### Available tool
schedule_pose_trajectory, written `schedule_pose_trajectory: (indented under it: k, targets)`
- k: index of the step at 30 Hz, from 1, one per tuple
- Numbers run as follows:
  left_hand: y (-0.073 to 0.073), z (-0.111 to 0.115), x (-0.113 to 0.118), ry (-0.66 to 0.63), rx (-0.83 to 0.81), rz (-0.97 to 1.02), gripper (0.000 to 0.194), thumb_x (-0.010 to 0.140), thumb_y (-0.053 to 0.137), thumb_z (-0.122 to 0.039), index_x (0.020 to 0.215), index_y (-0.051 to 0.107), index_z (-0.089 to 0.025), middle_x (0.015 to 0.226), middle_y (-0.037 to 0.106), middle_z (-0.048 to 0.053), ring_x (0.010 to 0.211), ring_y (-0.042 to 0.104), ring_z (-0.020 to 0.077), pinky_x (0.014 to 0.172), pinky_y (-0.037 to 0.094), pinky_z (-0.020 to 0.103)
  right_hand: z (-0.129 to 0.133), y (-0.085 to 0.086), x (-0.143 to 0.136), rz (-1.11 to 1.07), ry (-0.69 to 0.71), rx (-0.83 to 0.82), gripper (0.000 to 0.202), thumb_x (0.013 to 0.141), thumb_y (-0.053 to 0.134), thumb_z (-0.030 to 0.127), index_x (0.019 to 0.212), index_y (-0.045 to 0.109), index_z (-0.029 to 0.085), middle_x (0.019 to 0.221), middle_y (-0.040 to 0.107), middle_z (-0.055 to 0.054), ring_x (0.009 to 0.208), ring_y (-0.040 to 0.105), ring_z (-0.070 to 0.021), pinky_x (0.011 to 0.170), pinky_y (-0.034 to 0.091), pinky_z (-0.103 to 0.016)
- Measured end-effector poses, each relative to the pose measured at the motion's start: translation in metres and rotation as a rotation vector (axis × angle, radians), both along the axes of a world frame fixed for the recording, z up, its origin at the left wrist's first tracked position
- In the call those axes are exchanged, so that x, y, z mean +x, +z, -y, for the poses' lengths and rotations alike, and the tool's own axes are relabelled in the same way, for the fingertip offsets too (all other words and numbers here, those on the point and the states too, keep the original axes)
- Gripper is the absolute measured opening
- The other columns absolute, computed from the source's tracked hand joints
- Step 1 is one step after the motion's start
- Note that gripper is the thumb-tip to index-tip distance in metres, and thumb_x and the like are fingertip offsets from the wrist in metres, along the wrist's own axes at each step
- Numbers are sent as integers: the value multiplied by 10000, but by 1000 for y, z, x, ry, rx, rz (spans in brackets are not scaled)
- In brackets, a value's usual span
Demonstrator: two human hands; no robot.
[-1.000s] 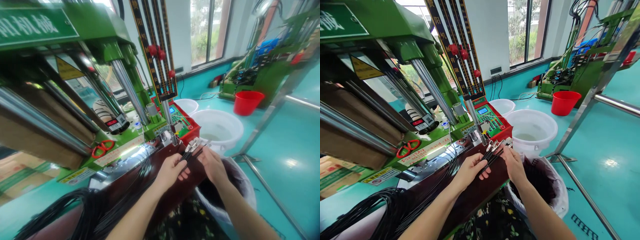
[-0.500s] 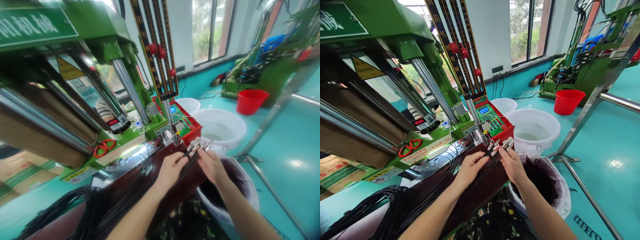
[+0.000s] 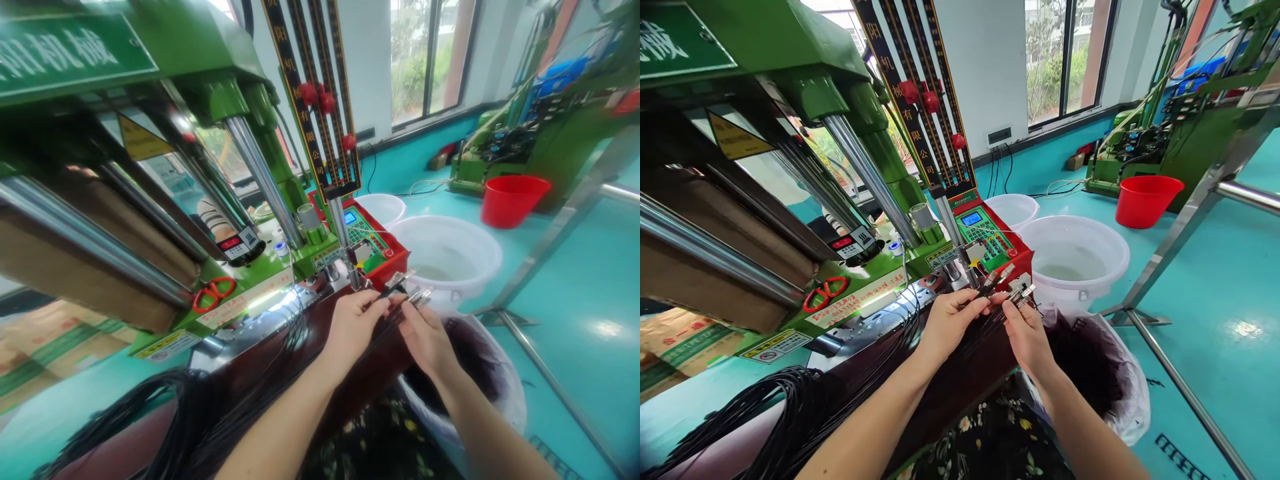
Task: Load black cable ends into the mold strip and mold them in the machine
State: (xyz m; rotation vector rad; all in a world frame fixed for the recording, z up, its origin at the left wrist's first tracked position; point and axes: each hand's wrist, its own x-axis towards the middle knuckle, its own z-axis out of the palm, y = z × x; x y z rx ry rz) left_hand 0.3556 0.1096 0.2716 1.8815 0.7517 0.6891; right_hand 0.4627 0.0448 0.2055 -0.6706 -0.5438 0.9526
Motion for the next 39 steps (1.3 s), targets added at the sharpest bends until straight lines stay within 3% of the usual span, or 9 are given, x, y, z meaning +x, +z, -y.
schedule_pose_trajectory:
  k: [8, 15, 18, 21, 25, 29, 32, 35, 39]
  targets:
    - [-32, 7, 8, -133, -42, -66, 387, 842, 423, -384, 546, 488, -144, 543, 377, -40, 534, 341, 81, 509, 276, 205, 4, -4, 0, -63, -14, -23, 177, 734, 654, 296, 900, 696, 251, 945, 679, -33, 1061, 533, -241, 953, 384, -430]
    - [-14, 17, 18, -44, 311, -97, 311, 878, 382, -266, 700, 617, -165, 718, 616, -7, 657, 516, 109, 667, 361, 213, 4, -6, 4, -71, -38, -20, 141, 722, 666, 243, 856, 710, 241, 948, 682, -20, 1052, 534, -213, 968, 361, -386]
    - [-11, 14, 23, -83, 315, -107, 319, 878, 379, -276, 709, 627, -170, 751, 641, 4, 690, 552, 127, 696, 384, 227, 3, -7, 4, -101, -39, -9, 145, 730, 659, 230, 866, 706, 247, 968, 672, -12, 986, 558, -189, 902, 411, -342]
    - [-20, 6, 23, -156, 95, -137, 416, 873, 366, -383, 639, 616, -147, 658, 621, 25, 644, 565, 146, 653, 419, 250, 5, -8, 5, -101, -1, -46, 164, 726, 664, 243, 886, 697, 235, 864, 670, -17, 776, 589, -156, 700, 483, -286]
    - [-39, 0, 17, -390, -451, -46, 442, 808, 440, -501, 739, 620, -104, 683, 628, 75, 624, 606, 169, 594, 480, 283, 8, -7, 6, -70, 125, -161, 199, 740, 645, 313, 905, 681, 206, 468, 495, 44, 394, 425, -99, 369, 402, -238]
    - [-49, 5, 10, -308, -594, 40, 358, 730, 582, -433, 799, 607, -83, 712, 635, 90, 579, 606, 156, 572, 490, 284, 6, -4, 6, -53, 177, -207, 223, 716, 657, 347, 878, 673, 195, 527, 541, 32, 341, 383, -89, 309, 392, -266]
    - [-50, 3, 7, -229, -473, 10, 359, 785, 503, -431, 728, 618, -95, 700, 641, 80, 605, 602, 161, 610, 485, 292, 1, -3, 6, -36, 131, -194, 198, 710, 666, 339, 837, 681, 187, 708, 636, -20, 432, 471, -107, 364, 423, -270]
    - [-44, -10, 3, -129, -136, -76, 369, 828, 443, -426, 678, 613, -135, 680, 636, 35, 643, 592, 158, 632, 456, 264, -4, -5, 6, 1, 11, -158, 151, 705, 677, 305, 797, 696, 186, 765, 659, -31, 617, 568, -146, 562, 489, -295]
    - [-30, -34, -1, 53, 212, -262, 315, 869, 389, -402, 875, 623, -191, 816, 663, 41, 776, 609, 186, 752, 443, 307, -5, -8, 6, 75, -80, -137, 126, 721, 664, 299, 773, 706, 191, 808, 672, -33, 802, 594, -184, 850, 431, -370]
